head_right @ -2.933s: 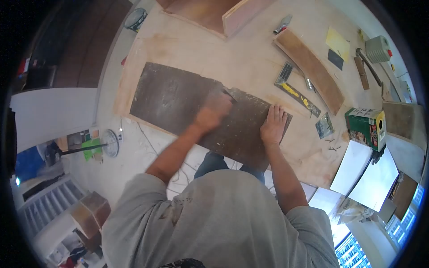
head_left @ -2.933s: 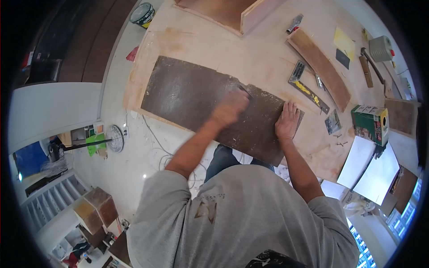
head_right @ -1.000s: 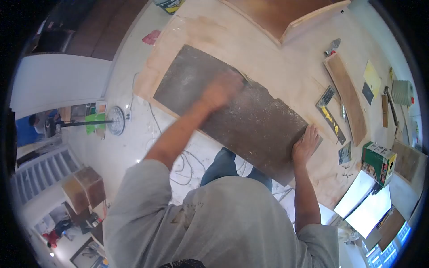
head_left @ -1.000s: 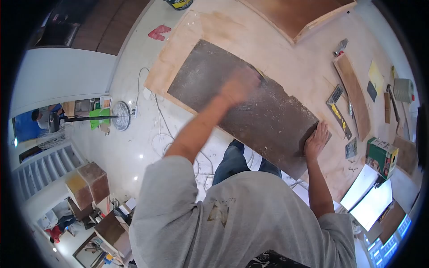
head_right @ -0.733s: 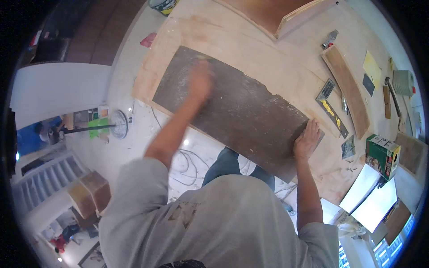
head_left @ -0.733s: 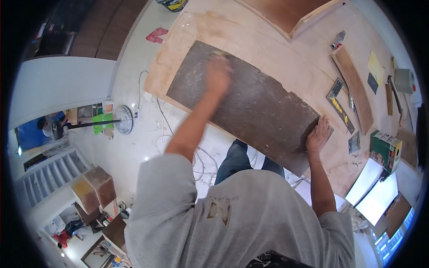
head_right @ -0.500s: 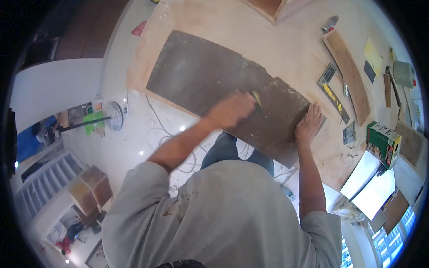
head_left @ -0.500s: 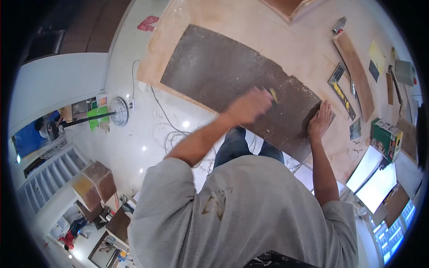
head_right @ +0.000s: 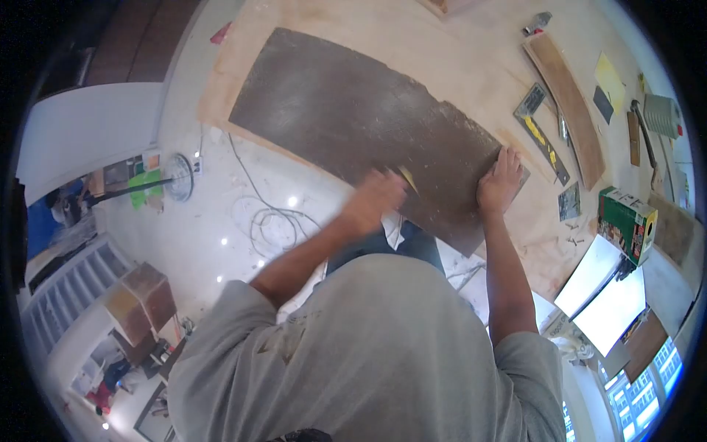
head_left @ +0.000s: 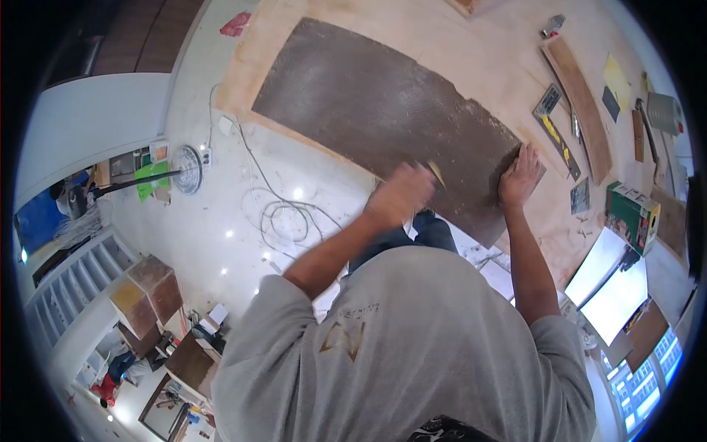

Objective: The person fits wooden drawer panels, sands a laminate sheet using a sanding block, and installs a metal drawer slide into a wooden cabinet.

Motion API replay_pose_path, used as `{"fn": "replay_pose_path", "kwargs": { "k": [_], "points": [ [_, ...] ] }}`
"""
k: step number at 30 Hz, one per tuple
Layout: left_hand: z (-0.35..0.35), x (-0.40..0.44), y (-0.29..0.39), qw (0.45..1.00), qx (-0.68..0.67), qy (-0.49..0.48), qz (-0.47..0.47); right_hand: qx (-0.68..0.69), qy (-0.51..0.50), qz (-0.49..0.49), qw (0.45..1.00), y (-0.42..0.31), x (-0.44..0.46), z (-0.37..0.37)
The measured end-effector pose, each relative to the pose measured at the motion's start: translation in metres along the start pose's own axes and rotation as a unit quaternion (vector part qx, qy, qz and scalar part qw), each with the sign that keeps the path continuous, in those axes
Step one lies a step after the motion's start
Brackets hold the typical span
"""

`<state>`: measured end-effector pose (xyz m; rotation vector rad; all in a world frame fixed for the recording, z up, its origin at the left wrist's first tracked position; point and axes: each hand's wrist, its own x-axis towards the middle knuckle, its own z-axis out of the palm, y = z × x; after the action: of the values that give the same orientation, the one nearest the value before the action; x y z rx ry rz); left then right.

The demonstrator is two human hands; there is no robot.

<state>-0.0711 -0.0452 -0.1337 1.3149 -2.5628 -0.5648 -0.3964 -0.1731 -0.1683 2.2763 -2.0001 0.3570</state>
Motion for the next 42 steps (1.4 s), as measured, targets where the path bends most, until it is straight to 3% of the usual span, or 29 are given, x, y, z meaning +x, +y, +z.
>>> {"fn": "replay_pose_path", "kwargs": {
  "k": [3, 4, 6, 8, 10, 11, 13, 16, 18, 19, 20, 21, 22, 23, 25, 28, 31, 33, 34, 35, 37, 38, 39, 40, 41, 42],
  "points": [
    [-0.021, -0.064, -0.125, 0.965, 0.067, 0.182, -0.179, 0.010, -0.002, -0.003, 1.000, -0.008, -0.001, -0.004],
    [-0.037, -0.088, -0.160, 0.956, 0.077, 0.133, -0.248, 0.007, 0.000, -0.003, 1.000, -0.007, 0.000, -0.003],
    [0.003, -0.084, -0.142, 0.899, -0.125, 0.242, -0.344, -0.005, -0.002, -0.001, 1.000, -0.002, -0.001, -0.003],
    [0.031, -0.051, -0.069, 0.925, 0.024, 0.264, -0.272, -0.014, -0.006, 0.005, 1.000, -0.004, 0.000, -0.001],
    [0.048, -0.009, 0.043, 0.960, -0.034, 0.177, -0.216, -0.045, -0.025, 0.000, 0.999, -0.004, 0.001, -0.002],
    [0.057, -0.003, 0.083, 0.985, 0.008, 0.146, -0.090, -0.061, -0.034, -0.002, 0.998, -0.004, 0.002, -0.004],
    [0.061, 0.008, 0.113, 0.987, -0.094, 0.115, 0.059, -0.058, -0.056, -0.004, 0.997, -0.007, 0.002, -0.011],
    [-0.001, 0.028, 0.106, 0.977, -0.204, -0.036, -0.052, -0.035, -0.054, -0.005, 0.998, 0.000, 0.004, -0.009],
    [-0.037, 0.032, 0.099, 0.921, -0.292, 0.080, -0.246, -0.033, -0.052, -0.018, 0.998, -0.004, 0.007, -0.032],
    [-0.051, 0.035, 0.095, 0.871, -0.331, 0.138, -0.336, 0.056, -0.034, 0.009, 0.998, -0.010, 0.006, -0.045],
    [-0.058, 0.037, 0.087, 0.870, -0.302, 0.179, -0.347, 0.146, -0.016, 0.034, 0.989, -0.015, 0.005, -0.057],
    [-0.064, 0.041, 0.077, 0.866, -0.274, 0.221, -0.356, 0.235, 0.003, 0.055, 0.970, -0.018, 0.004, -0.066],
    [-0.069, 0.046, 0.069, 0.859, -0.245, 0.264, -0.364, 0.241, 0.029, 0.082, 0.967, -0.020, 0.002, -0.069],
    [-0.077, 0.054, 0.070, 0.856, -0.258, 0.258, -0.367, 0.361, -0.058, 0.155, 0.918, -0.023, 0.000, -0.079],
    [-0.085, 0.070, 0.078, 0.847, -0.284, 0.246, -0.376, 0.567, -0.232, 0.272, 0.742, -0.032, -0.009, -0.105],
    [-0.087, 0.086, 0.090, 0.879, -0.311, 0.195, -0.306, 0.626, -0.206, 0.239, 0.713, -0.054, -0.031, -0.147],
    [-0.109, 0.092, 0.099, 0.885, -0.379, 0.054, -0.265, 0.674, -0.309, 0.302, 0.599, -0.063, -0.039, -0.173],
    [-0.119, 0.096, 0.098, 0.888, -0.392, -0.035, -0.238, 0.655, -0.361, 0.315, 0.584, -0.063, -0.046, -0.162],
    [-0.102, 0.096, 0.082, 0.909, -0.375, -0.007, -0.183, 0.641, -0.392, 0.320, 0.577, -0.061, -0.048, -0.156],
    [-0.108, 0.100, 0.081, 0.944, -0.273, -0.007, -0.183, 0.628, -0.419, 0.324, 0.570, -0.061, -0.047, -0.154],
    [-0.127, 0.105, 0.079, 0.984, -0.059, 0.005, -0.171, 0.660, -0.366, 0.367, 0.544, -0.071, -0.051, -0.151],
    [-0.120, 0.104, 0.063, 0.993, 0.016, 0.082, -0.081, 0.676, -0.333, 0.401, 0.521, -0.075, -0.055, -0.140],
    [-0.113, 0.101, 0.050, 0.995, -0.002, 0.099, -0.027, 0.693, -0.293, 0.427, 0.501, -0.082, -0.053, -0.129],
    [-0.111, 0.104, 0.038, 0.992, -0.016, 0.124, 0.035, 0.664, -0.244, 0.424, 0.565, -0.095, -0.052, -0.120],
    [-0.110, 0.101, 0.030, 0.979, -0.067, 0.171, 0.085, 0.660, -0.202, 0.448, 0.568, -0.111, -0.047, -0.115],
    [-0.124, 0.099, 0.027, 0.991, -0.082, 0.089, 0.065, 0.654, -0.159, 0.469, 0.572, -0.128, -0.043, -0.110]
  ]
}}
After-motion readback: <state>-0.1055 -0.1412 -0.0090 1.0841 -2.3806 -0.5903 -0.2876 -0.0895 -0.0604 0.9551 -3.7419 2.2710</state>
